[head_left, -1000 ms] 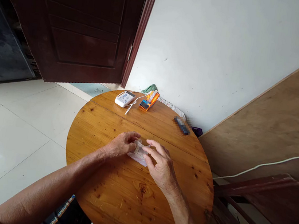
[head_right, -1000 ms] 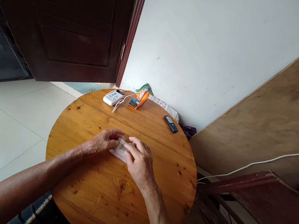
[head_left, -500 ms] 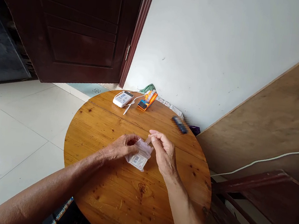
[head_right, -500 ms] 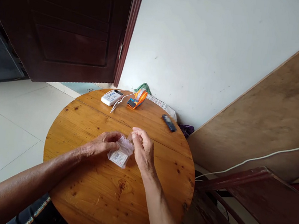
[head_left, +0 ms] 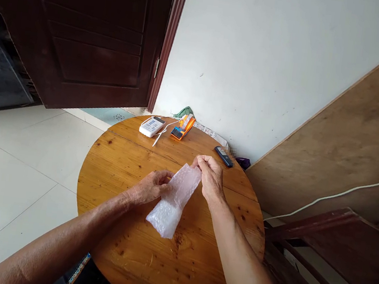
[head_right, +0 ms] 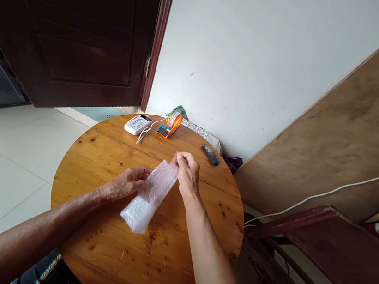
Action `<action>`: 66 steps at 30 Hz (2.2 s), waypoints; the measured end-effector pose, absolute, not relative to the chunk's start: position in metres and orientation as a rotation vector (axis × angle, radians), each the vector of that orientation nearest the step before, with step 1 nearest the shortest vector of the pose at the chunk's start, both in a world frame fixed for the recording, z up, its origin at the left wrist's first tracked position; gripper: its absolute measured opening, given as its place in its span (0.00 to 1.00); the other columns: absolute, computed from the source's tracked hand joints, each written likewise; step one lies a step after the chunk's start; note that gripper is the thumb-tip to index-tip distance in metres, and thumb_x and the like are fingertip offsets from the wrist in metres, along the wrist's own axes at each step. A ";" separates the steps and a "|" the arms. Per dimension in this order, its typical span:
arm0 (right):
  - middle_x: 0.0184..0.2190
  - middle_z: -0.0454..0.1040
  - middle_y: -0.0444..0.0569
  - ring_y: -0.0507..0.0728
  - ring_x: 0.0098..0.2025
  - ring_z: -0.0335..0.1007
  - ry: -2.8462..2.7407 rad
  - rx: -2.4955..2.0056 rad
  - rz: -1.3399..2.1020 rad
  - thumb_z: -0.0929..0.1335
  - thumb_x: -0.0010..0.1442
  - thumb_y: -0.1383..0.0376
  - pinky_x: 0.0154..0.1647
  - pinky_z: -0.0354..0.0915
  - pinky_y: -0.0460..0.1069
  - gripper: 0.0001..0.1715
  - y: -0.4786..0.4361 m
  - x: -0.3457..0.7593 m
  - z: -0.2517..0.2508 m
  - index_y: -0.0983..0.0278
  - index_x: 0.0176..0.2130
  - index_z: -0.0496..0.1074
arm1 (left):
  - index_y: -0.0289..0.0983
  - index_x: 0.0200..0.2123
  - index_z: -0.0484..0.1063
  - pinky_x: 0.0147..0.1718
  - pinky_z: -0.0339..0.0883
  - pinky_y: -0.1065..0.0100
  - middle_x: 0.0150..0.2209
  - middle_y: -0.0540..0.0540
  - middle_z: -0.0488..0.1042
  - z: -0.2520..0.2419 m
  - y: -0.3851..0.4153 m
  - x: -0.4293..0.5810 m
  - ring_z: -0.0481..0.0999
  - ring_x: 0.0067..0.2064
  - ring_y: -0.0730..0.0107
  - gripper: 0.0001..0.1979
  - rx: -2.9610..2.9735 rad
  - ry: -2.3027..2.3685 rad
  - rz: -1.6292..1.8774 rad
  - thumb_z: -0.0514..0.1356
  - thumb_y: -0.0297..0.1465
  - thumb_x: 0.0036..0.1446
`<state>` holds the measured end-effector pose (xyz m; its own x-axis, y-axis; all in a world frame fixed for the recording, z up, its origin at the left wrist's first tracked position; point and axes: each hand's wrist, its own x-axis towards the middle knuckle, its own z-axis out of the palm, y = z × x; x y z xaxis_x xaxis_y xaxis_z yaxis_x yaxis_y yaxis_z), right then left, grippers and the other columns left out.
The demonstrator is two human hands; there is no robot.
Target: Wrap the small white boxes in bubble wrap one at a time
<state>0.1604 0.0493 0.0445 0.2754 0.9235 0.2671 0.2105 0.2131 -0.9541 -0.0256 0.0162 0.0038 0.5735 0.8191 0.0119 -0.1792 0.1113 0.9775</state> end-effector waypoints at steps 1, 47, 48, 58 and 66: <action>0.21 0.70 0.43 0.52 0.26 0.63 -1.204 -1.304 0.717 0.69 0.51 0.54 0.29 0.61 0.48 0.14 0.052 0.162 0.042 0.62 0.25 0.69 | 0.32 0.42 0.72 0.30 0.64 0.71 0.31 0.46 0.76 0.001 0.017 -0.024 0.73 0.30 0.71 0.17 1.242 0.644 0.811 0.63 0.33 0.48; 0.27 0.79 0.46 0.57 0.28 0.71 -1.488 -1.821 0.255 0.62 0.58 0.59 0.30 0.59 0.48 0.16 -0.022 0.193 -0.002 0.62 0.43 0.72 | 0.34 0.41 0.73 0.24 0.55 0.72 0.19 0.57 0.63 0.011 0.030 -0.049 0.63 0.22 0.74 0.17 1.642 1.352 0.933 0.56 0.26 0.45; 0.28 0.79 0.46 0.57 0.28 0.71 -1.493 -1.837 0.238 0.62 0.58 0.60 0.30 0.59 0.48 0.17 -0.021 0.193 -0.001 0.62 0.44 0.72 | 0.34 0.41 0.73 0.23 0.54 0.72 0.19 0.57 0.63 0.010 0.032 -0.051 0.63 0.22 0.74 0.17 1.635 1.397 0.942 0.55 0.26 0.45; 0.33 0.81 0.45 0.56 0.30 0.71 -1.548 -2.115 0.064 0.64 0.61 0.65 0.30 0.51 0.48 0.15 -0.023 0.187 0.007 0.58 0.47 0.73 | 0.36 0.50 0.71 0.30 0.58 0.69 0.26 0.51 0.73 0.009 0.035 -0.057 0.72 0.29 0.66 0.22 1.850 1.662 0.772 0.56 0.24 0.49; 0.33 0.81 0.45 0.57 0.32 0.72 -1.507 -2.079 0.132 0.64 0.60 0.64 0.30 0.53 0.47 0.16 -0.021 0.190 0.003 0.58 0.47 0.73 | 0.38 0.50 0.72 0.43 0.67 0.64 0.43 0.43 0.76 0.014 0.031 -0.056 0.75 0.45 0.59 0.20 2.056 1.710 0.898 0.57 0.25 0.54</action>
<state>0.1900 -0.0208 0.0029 0.3623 0.9007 0.2399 0.8454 -0.2091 -0.4916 -0.0555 0.0305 0.0143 0.0860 0.9614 0.2615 0.7609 -0.2328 0.6057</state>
